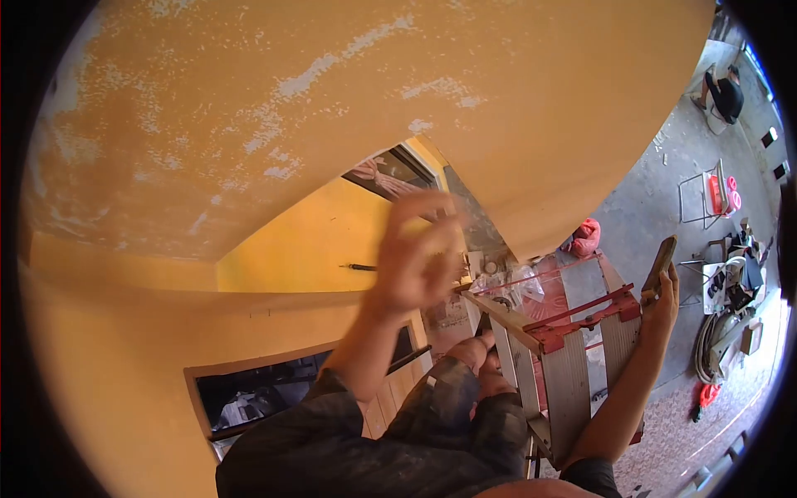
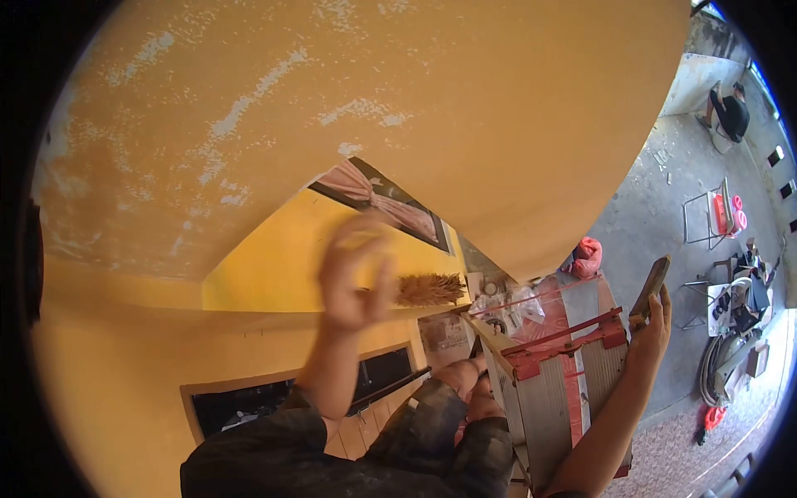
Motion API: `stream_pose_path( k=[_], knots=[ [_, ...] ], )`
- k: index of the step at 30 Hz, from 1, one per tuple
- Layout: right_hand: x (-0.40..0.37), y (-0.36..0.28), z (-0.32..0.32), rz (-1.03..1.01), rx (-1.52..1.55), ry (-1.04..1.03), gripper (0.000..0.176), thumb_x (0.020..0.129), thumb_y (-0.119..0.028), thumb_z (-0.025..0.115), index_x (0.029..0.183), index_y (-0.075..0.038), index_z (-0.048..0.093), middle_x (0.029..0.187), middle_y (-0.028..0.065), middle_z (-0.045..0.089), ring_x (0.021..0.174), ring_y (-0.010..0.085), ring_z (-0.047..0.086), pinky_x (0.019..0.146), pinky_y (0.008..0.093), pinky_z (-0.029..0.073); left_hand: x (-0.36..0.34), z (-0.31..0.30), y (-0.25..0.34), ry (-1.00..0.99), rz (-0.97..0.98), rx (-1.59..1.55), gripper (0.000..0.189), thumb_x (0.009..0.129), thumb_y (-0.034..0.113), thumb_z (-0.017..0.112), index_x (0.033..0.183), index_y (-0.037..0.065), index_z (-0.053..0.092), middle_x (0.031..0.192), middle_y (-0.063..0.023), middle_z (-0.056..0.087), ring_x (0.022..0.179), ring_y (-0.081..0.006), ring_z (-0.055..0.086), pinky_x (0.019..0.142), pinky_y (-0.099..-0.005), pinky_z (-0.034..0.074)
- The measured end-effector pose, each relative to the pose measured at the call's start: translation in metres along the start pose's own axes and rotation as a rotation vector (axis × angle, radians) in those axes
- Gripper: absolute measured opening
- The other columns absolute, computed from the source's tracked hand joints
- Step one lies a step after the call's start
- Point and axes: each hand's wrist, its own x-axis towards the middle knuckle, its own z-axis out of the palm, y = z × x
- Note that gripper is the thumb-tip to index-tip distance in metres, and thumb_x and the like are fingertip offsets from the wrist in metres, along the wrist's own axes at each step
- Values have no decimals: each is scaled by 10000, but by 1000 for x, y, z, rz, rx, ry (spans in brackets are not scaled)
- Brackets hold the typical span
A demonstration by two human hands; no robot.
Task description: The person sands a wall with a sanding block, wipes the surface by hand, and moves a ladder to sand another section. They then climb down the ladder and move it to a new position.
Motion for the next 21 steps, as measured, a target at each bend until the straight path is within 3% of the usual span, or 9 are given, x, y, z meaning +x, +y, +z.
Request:
stream_pose_path(
  k=[1,4,6,8,9,12,14,18,21],
  knots=[
    [8,11,-7,-76,-53,-25,432,920,-237,560,1336,-122,539,874,-15,542,642,52,446,551,194,366,14,-25,2,113,89,271,241,822,0,609,1062,8,613,1006,-174,620,959,-337,599,819,-450,496],
    [6,6,-9,-99,-53,-24,443,924,-246,555,1347,-119,532,962,3,553,712,64,466,598,204,378,17,-80,-29,483,268,695,289,872,72,615,1142,-16,558,1224,-222,518,1147,-388,496,965,-507,407],
    [6,4,-6,-44,-13,-10,453,926,-248,558,1356,-110,522,1015,18,557,753,76,481,623,212,386,22,-83,-39,447,221,772,359,896,84,594,1227,-26,510,1319,-238,454,1253,-398,413,1020,-506,363],
    [6,2,-4,-366,18,239,493,933,-271,564,1385,-90,485,1163,51,550,873,119,524,674,228,403,19,-86,-44,415,167,850,428,919,96,573,1312,-35,461,1413,-255,390,1360,-408,329,1076,-504,319],
    [-1,0,-4,-474,-48,286,488,953,-246,564,1386,-48,459,1295,111,510,1082,205,531,796,306,452,16,-89,-47,351,185,902,457,923,105,580,1339,-36,452,1464,-264,322,1396,-424,263,1098,-523,275],
    [-35,-11,21,-658,-265,344,494,951,-261,575,1376,-34,466,1308,132,501,1133,233,505,915,355,438,18,-81,-43,257,187,978,484,925,111,596,1367,-30,459,1537,-275,199,1441,-444,159,1126,-553,196],
    [-55,8,42,-950,-435,294,539,944,-271,589,1367,25,434,1365,160,470,1203,254,477,1027,370,379,19,-76,-42,205,167,1002,484,922,108,605,1369,-25,476,1558,-276,145,1451,-448,121,1132,-564,161],
    [-115,-3,143,-1086,-479,-283,555,859,-193,656,1309,41,431,1194,157,522,1033,222,511,875,338,431,18,-73,-49,271,146,985,448,915,159,647,1330,19,556,1567,-270,98,1451,-463,88,1131,-550,158],
    [-141,-13,203,-1159,-311,-401,598,747,34,691,1303,15,472,1132,203,521,975,300,542,819,384,465,17,-74,-50,294,137,951,460,916,175,652,1341,32,548,1566,-272,90,1451,-466,79,1132,-546,158]
  ],
)
